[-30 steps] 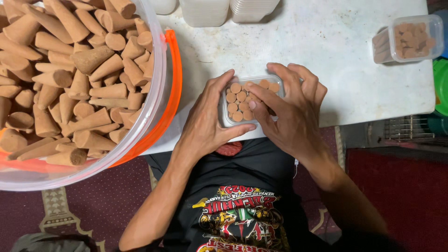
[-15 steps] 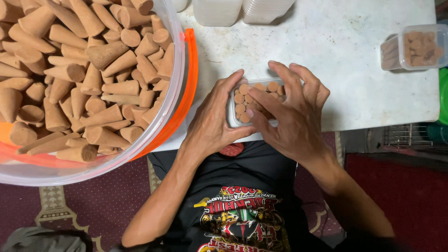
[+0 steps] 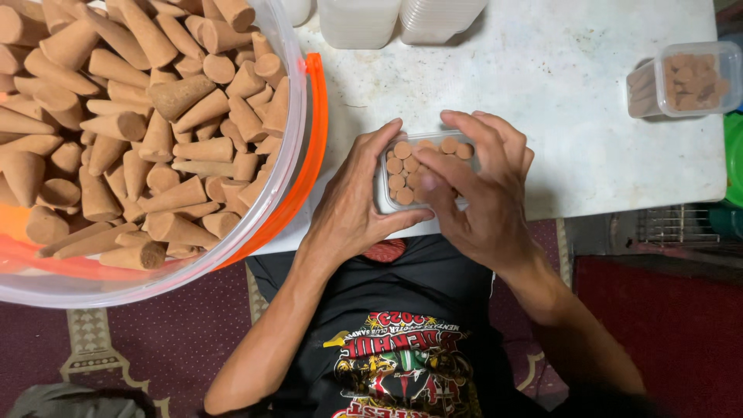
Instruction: The person transfers small, cone-shaped objects from a large bucket into small plastic containers. They pick up the cones by hand and place them into the containers, arranging them in rows.
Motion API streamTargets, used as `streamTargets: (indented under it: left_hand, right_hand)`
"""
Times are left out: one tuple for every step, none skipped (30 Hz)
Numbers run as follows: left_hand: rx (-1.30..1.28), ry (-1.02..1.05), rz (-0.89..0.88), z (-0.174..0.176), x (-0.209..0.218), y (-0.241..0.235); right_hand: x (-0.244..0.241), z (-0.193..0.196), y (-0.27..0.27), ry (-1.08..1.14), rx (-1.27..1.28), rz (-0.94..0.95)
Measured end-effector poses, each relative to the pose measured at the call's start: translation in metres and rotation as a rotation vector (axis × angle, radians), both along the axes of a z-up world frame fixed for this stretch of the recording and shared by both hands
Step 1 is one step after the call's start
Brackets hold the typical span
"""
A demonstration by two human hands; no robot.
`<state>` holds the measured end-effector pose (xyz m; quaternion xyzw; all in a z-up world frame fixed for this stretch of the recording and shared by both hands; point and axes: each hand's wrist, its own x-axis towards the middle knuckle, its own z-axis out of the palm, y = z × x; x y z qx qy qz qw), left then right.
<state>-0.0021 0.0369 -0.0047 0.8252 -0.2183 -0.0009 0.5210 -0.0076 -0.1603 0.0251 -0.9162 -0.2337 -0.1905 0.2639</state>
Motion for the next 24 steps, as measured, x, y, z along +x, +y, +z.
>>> streamTargets:
  left_hand:
    - [0.002, -0.002, 0.001, 0.0, 0.0, 0.0]
    - [-0.005, 0.0, 0.006, 0.001, 0.001, -0.001]
    - [-0.012, 0.004, 0.006, 0.0, 0.0, -0.001]
    - [-0.011, 0.004, 0.003, 0.0, -0.001, 0.0]
    - [-0.018, -0.027, -0.013, -0.001, 0.0, -0.001]
    - [-0.025, -0.059, -0.03, -0.001, 0.0, -0.001]
    - [-0.028, -0.061, -0.031, 0.002, -0.001, -0.001]
    - [-0.021, -0.103, 0.006, 0.005, -0.003, -0.002]
    - [-0.015, -0.146, 0.037, 0.009, -0.003, -0.003]
    - [-0.019, -0.148, 0.029, 0.016, -0.006, -0.007]
    - [-0.039, -0.178, 0.066, 0.023, -0.005, -0.009]
    - [-0.06, -0.208, 0.104, 0.031, -0.005, -0.01]
    - [-0.059, -0.213, 0.094, 0.033, 0.0, -0.013]
    - [-0.13, -0.267, 0.125, 0.035, 0.004, -0.016]
    - [-0.199, -0.314, 0.158, 0.035, 0.005, -0.018]
    - [-0.199, -0.312, 0.149, 0.034, 0.005, -0.019]
    - [-0.184, -0.33, 0.149, 0.033, 0.004, -0.021]
    - [-0.169, -0.349, 0.149, 0.031, 0.004, -0.022]
    - [-0.167, -0.347, 0.145, 0.033, 0.003, -0.021]
    - [-0.162, -0.337, 0.157, 0.035, 0.003, -0.019]
    - [-0.158, -0.331, 0.173, 0.038, 0.002, -0.018]
    - [-0.156, -0.332, 0.173, 0.035, 0.002, -0.018]
    - [-0.149, -0.323, 0.217, 0.031, 0.001, -0.018]
    - [-0.142, -0.314, 0.261, 0.028, 0.001, -0.018]
  right_hand:
    - [0.001, 0.002, -0.001, -0.002, 0.002, 0.001]
    - [0.002, 0.004, -0.002, 0.022, -0.007, 0.009]
    - [0.002, 0.006, -0.003, 0.048, -0.017, 0.013]
    - [0.001, 0.008, -0.005, 0.048, -0.016, 0.01]
    - [0.002, 0.01, -0.008, 0.029, 0.02, -0.015]
    - [0.003, 0.013, -0.012, 0.009, 0.057, -0.04]
    - [0.003, 0.015, -0.015, 0.007, 0.054, -0.041]
    - [0.004, 0.016, -0.018, -0.037, 0.122, -0.035]
    - [0.004, 0.018, -0.022, -0.082, 0.188, -0.035]
    - [0.002, 0.018, -0.022, -0.086, 0.184, -0.043]
    - [0.002, 0.017, -0.021, -0.066, 0.192, -0.014]
    - [0.002, 0.016, -0.019, -0.046, 0.199, 0.015]
    - [0.005, 0.016, -0.016, -0.052, 0.2, 0.006]
    - [0.007, 0.015, -0.013, -0.044, 0.265, 0.056]
    - [0.008, 0.013, -0.01, -0.029, 0.33, 0.108]
    - [0.007, 0.013, -0.008, -0.03, 0.331, 0.1]
    - [0.007, 0.012, -0.008, -0.026, 0.344, 0.118]
    - [0.007, 0.012, -0.007, -0.022, 0.357, 0.136]
    - [0.008, 0.008, -0.008, -0.021, 0.36, 0.132]
    - [0.009, 0.005, -0.01, -0.031, 0.379, 0.161]
    - [0.011, 0.002, -0.011, -0.042, 0.396, 0.194]
    - [0.008, 0.004, -0.009, -0.043, 0.398, 0.195]
    - [0.006, 0.006, -0.007, -0.034, 0.372, 0.164]
    - [0.003, 0.009, -0.005, -0.025, 0.347, 0.133]
